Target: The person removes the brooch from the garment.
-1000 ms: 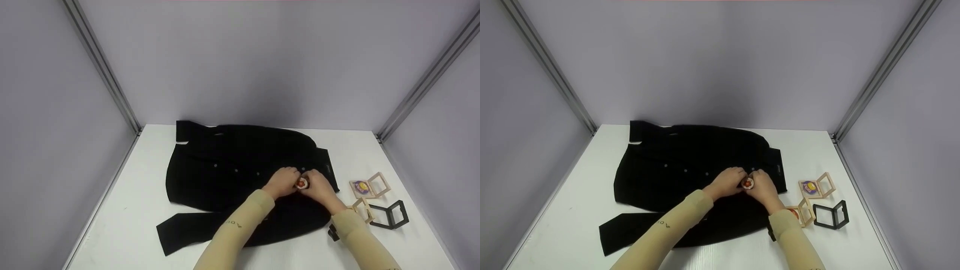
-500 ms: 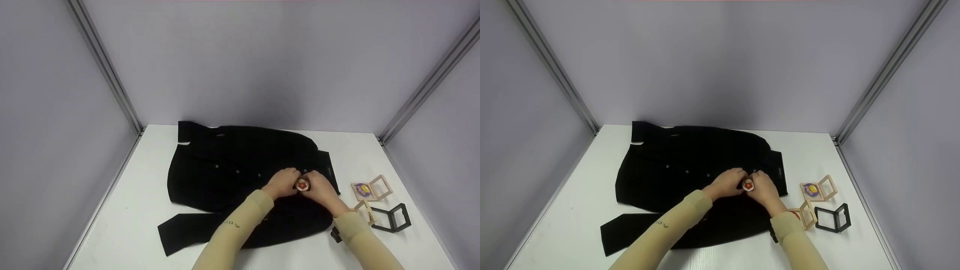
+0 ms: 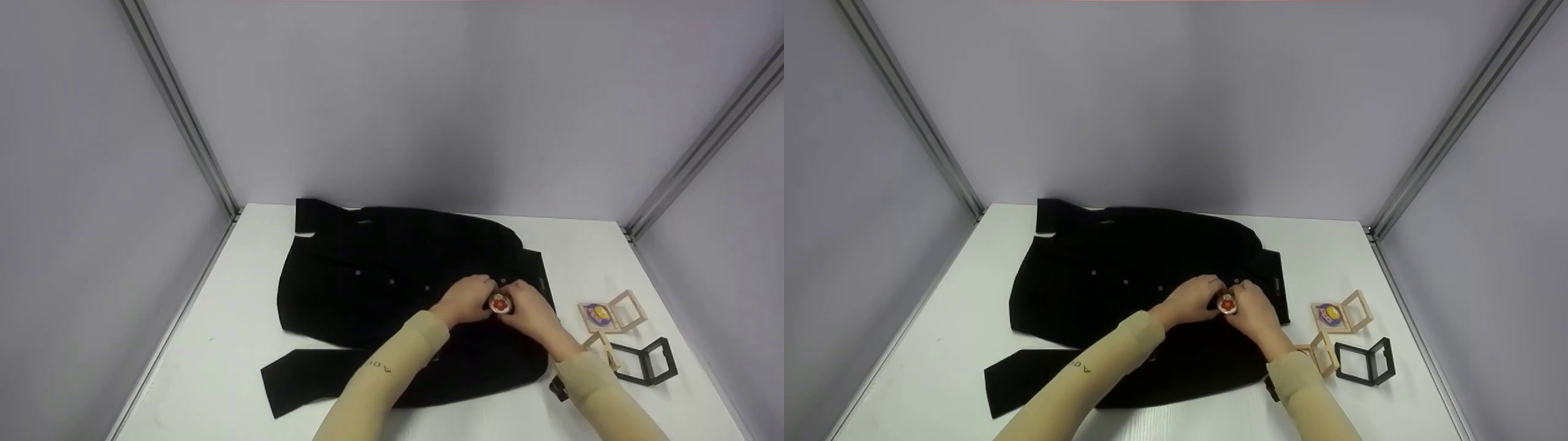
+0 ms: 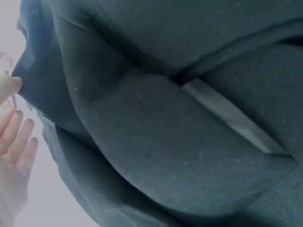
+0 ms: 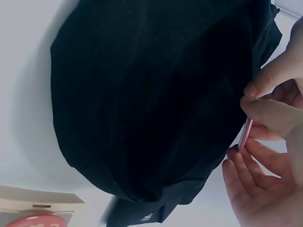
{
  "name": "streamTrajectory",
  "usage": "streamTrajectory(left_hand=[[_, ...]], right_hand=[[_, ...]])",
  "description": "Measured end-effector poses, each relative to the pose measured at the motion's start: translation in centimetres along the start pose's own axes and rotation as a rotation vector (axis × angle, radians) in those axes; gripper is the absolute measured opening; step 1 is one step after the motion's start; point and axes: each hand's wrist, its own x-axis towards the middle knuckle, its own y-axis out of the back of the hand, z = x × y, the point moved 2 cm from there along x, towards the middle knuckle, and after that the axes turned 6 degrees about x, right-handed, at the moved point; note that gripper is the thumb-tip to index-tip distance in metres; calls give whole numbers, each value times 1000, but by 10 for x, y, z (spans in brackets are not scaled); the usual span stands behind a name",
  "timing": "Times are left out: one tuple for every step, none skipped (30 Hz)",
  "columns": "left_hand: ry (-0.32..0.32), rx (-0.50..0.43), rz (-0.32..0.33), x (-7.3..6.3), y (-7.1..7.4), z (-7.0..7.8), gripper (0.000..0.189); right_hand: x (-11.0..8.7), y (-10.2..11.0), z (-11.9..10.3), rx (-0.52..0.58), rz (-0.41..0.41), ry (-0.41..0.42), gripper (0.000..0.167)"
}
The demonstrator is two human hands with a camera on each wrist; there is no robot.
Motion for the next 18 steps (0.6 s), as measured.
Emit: streamTrajectory(left_hand=[[-3,-1,4,0,0,0,29],[-8,0,9,-1,1,1,28],[-12,4,15,-1,1,1,27],[-18,8,22,-2,2,1,26],[-24,14,30,-2,3,2,25],[-32,23,39,-3,3,2,24],[-41,35,48,-3,4,2,24],[-49,48,57,-3,4,2,23],[-58,61,64,-3,5,3,23],[-64,73,70,-4,5,3,22],[-70,83,74,-4,5,3,22],[-75,92,77,-4,5,3,21],[-78,99,79,-4,5,3,20],[-80,107,83,-4,5,3,19],[-82,111,85,-4,5,3,19],[-83,116,87,-4,5,4,18],[-87,119,89,-5,5,4,17],[-90,123,92,-5,5,4,16]], right_hand=[[0,1,0,-3,1,3,35],[-1,1,-1,-2,4,6,35],[-1,2,-1,-2,6,9,35],[-1,2,-1,-1,9,9,35],[-2,3,-2,-1,11,11,35],[-2,3,-2,1,13,13,35],[-2,4,-2,4,15,16,35],[-3,4,-3,8,16,18,35],[-3,5,-3,10,16,21,35],[-3,5,-3,10,16,24,35],[-3,5,-2,9,15,28,35],[-3,5,-2,8,14,34,35],[-3,5,-2,7,13,35,35],[-4,5,-2,6,12,36,35],[-4,5,-2,4,12,36,35],[-4,5,-1,3,12,32,35],[-5,5,-1,3,10,28,35],[-5,5,-1,2,10,26,35]])
